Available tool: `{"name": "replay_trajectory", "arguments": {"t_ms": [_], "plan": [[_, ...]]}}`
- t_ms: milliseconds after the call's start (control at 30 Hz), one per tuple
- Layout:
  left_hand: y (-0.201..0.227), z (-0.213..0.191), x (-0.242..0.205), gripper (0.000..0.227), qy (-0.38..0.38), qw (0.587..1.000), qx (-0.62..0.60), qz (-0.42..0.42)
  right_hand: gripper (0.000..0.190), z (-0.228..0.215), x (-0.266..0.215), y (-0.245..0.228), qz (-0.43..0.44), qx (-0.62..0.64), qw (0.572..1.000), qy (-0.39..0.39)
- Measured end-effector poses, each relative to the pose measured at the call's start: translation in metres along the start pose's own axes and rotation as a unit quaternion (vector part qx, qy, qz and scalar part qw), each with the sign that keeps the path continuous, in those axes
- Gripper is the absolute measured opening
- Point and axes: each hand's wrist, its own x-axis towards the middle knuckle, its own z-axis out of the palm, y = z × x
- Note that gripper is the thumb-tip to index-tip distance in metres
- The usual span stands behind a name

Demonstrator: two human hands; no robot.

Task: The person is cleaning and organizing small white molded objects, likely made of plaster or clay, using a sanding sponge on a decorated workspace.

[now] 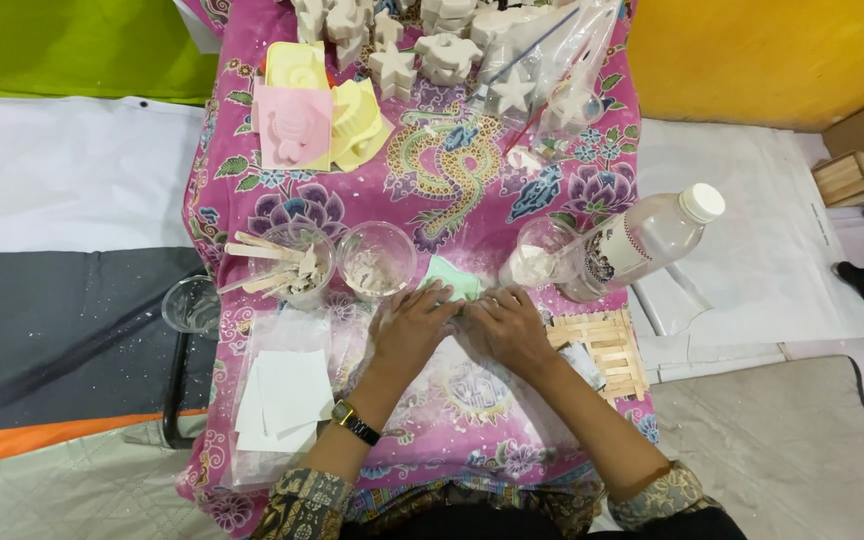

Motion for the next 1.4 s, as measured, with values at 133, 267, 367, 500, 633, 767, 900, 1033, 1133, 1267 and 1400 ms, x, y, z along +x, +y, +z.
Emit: {"name": "replay_trajectory", "arguments": {"t_ms": [133, 267, 367, 500, 633, 767, 900, 1033, 1133, 1267, 1400], "plan": [[0.001, -0.005, 0.001, 0.042, 0.004, 1.000, -0.002, 0.002, 0.012, -0.006, 0.005, -0.001, 0.007, -0.009, 1.000, -0.028], [0.001, -0.004, 0.001, 0.043, 0.011, 1.000, 0.006, 0.002, 0.011, -0.023, 0.021, -0.009, 0.021, -0.047, 0.998, -0.045], [-0.001, -0.003, 0.002, 0.042, 0.009, 1.000, 0.004, 0.002, 0.012, -0.025, 0.023, -0.007, 0.020, -0.068, 0.996, -0.060], [0.001, -0.003, 0.001, 0.037, 0.004, 1.000, 0.000, -0.008, 0.015, -0.027, 0.026, -0.008, 0.021, -0.085, 0.993, -0.085], [0.004, -0.012, 0.003, 0.037, 0.017, 1.000, 0.007, 0.000, 0.016, -0.017, 0.022, 0.000, 0.007, -0.095, 0.992, -0.088], [0.004, -0.014, 0.005, 0.025, 0.058, 0.998, 0.023, 0.015, 0.016, -0.017, 0.023, 0.001, -0.005, -0.084, 0.992, -0.092], [-0.002, 0.004, 0.003, 0.015, 0.108, 0.993, 0.046, 0.029, 0.008, -0.007, 0.013, 0.006, 0.012, -0.033, 0.995, -0.090], [-0.001, 0.012, 0.005, 0.013, 0.136, 0.988, 0.066, 0.031, 0.009, -0.002, 0.004, 0.011, 0.037, 0.012, 0.997, -0.071], [0.004, -0.005, 0.007, 0.003, 0.158, 0.983, 0.084, 0.035, 0.004, -0.008, 0.003, 0.009, 0.059, 0.050, 0.995, -0.055], [0.005, -0.010, 0.008, 0.009, 0.169, 0.980, 0.097, 0.043, 0.003, -0.014, 0.004, 0.004, 0.037, 0.063, 0.997, -0.021], [0.014, -0.024, 0.011, 0.016, 0.186, 0.979, 0.066, 0.039, 0.006, 0.006, -0.011, 0.010, 0.002, 0.071, 0.997, -0.003]]}}
